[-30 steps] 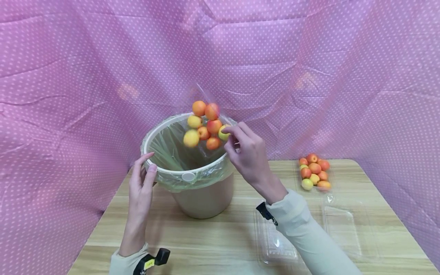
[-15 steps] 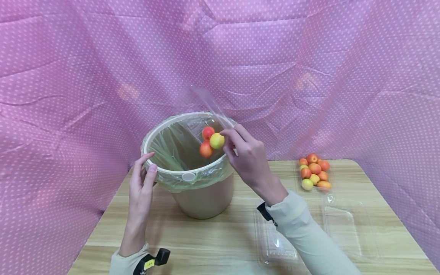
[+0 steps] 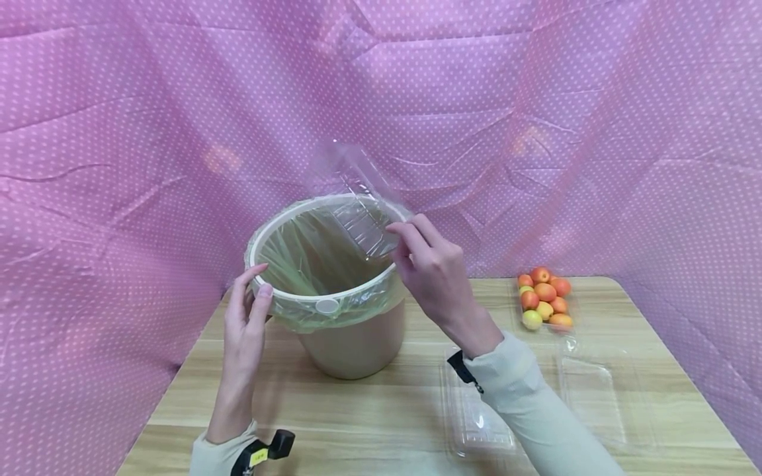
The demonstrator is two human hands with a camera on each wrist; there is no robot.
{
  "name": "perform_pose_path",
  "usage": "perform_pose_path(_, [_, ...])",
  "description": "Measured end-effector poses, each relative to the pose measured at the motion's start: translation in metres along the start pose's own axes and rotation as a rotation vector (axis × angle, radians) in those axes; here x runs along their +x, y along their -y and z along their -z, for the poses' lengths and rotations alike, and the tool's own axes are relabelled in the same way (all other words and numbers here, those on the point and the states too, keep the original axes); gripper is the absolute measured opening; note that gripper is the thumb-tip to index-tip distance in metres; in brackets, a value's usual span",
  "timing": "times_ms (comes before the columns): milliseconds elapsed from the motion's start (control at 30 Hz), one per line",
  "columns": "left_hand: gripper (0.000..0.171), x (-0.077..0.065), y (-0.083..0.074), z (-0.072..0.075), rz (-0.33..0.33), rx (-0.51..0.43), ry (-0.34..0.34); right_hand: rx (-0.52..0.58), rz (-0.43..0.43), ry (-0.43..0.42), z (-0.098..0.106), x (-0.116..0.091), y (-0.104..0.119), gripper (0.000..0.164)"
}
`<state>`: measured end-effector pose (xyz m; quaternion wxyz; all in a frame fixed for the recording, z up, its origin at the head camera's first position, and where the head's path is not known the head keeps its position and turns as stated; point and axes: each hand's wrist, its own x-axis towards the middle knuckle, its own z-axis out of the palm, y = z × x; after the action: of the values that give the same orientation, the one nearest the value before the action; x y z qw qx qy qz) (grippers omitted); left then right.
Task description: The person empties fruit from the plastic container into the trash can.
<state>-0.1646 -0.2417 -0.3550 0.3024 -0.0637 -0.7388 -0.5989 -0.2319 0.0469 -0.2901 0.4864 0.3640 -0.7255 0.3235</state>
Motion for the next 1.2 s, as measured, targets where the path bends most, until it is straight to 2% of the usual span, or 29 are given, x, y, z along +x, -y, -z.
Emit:
perform_pose_path(200, [0.038,0.001,-0.001,-0.001,-0.004,-0.001,-0.005,0.139,-0.202,-0.04,0.016,-0.002,-0.002,0.024])
perform_pose_path(400, [0.038,0.001,-0.001,-0.001,-0.002,-0.009,-0.011,0.35,-0.396,-0.177,0.034,-0.01,-0.007,0.029])
perform_pose_path(633, [0.038,0.001,0.0,-0.001,0.0,-0.006,-0.021,0.571,-0.574,-0.304,0.054,-0.029,-0.022,0.022])
perform_pose_path(800, [0.038,0.0,0.0,0.0,0.002,-0.004,-0.019,0.633,-0.639,-0.34,0.065,-0.046,-0.03,0.02])
perform_pose_path(1000, [0.038,0.0,0.0,0.001,0.008,-0.003,-0.021,0.671,-0.675,-0.327,0.074,-0.065,-0.044,0.019])
perform_pose_path(1200, [0.038,0.0,0.0,0.0,0.012,-0.006,-0.015,0.715,-0.73,-0.351,0.08,-0.082,-0.053,0.019])
